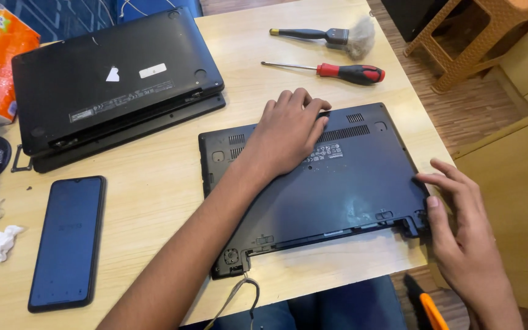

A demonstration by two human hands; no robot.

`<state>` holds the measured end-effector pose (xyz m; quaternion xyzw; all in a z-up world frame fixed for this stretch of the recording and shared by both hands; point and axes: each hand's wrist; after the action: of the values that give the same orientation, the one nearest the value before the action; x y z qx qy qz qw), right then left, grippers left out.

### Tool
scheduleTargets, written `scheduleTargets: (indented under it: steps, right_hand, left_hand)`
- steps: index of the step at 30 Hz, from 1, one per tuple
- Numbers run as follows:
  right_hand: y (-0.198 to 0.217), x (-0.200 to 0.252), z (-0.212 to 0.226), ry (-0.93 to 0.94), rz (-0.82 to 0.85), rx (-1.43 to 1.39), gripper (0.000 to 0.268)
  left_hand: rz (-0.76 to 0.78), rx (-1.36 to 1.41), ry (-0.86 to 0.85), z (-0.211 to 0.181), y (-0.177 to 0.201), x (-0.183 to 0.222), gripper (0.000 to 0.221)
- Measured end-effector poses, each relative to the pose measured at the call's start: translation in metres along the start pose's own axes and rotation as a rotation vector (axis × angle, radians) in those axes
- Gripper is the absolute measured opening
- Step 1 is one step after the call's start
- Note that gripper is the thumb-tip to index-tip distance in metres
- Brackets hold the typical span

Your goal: Disassembling a laptop to access internal components and then reassembling the outer casing using a screwdriver.

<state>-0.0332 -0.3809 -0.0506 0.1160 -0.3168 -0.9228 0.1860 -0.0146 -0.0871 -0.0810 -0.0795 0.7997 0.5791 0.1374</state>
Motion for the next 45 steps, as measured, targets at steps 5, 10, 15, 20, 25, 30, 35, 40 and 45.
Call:
scheduleTargets:
  steps: [5, 10, 15, 20, 25, 30, 35, 40, 45]
  right_hand:
    - [-0.003, -0.01, -0.006, 0.257, 0.025, 0.213, 0.04]
    - [-0.007, -0.005, -0.004, 0.265, 0.07, 0.224, 0.043]
    - [-0.003, -0.01, -0.002, 0.222, 0.175, 0.189, 0.046]
    - [0.005, -0.007, 0.002, 0.248, 0.284, 0.255, 0.072]
    - [-0.003, -0.002, -0.012, 0.44, 0.189, 0.466, 0.057]
    - [0.003, -0.004, -0.005, 0.373, 0.24, 0.526, 0.059]
    - [0.006, -0.007, 0.011, 0.002, 0.311, 0.242, 0.087]
    - [0.004, -0.014, 0.004, -0.044, 0.262, 0.188, 0.088]
    - [-0.003, -0.049, 0.002, -0.263, 0.095, -0.253, 0.059]
  left_hand:
    - [0.2, 0.027, -0.023, -0.021, 0.019, 0.003, 0.072]
    - [0.16, -0.007, -0.068, -0.027, 0.01, 0.009, 0.074]
    - [0.135, -0.02, -0.086, -0.028, 0.007, 0.011, 0.072]
    - [0.024, -0.162, -0.163, -0.034, -0.006, 0.013, 0.062]
    - [0.117, 0.016, -0.089, -0.033, 0.0, 0.015, 0.065]
    - [0.031, -0.442, 0.363, -0.021, 0.016, 0.016, 0.066]
    - [-0.013, -0.265, 0.463, 0.005, 0.013, 0.022, 0.076]
    - [0.084, -0.065, 0.553, -0.012, 0.058, 0.024, 0.064]
    - [0.023, -0.08, 0.498, -0.032, 0.088, 0.02, 0.058]
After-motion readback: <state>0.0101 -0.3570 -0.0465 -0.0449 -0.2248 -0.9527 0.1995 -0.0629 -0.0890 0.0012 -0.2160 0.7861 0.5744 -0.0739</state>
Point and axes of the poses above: each hand's wrist, its own x-axis away from the middle knuckle, its own y-axis out of the back of the hand, z = x × y, and after that the axes turned 1 degree about z, right-handed
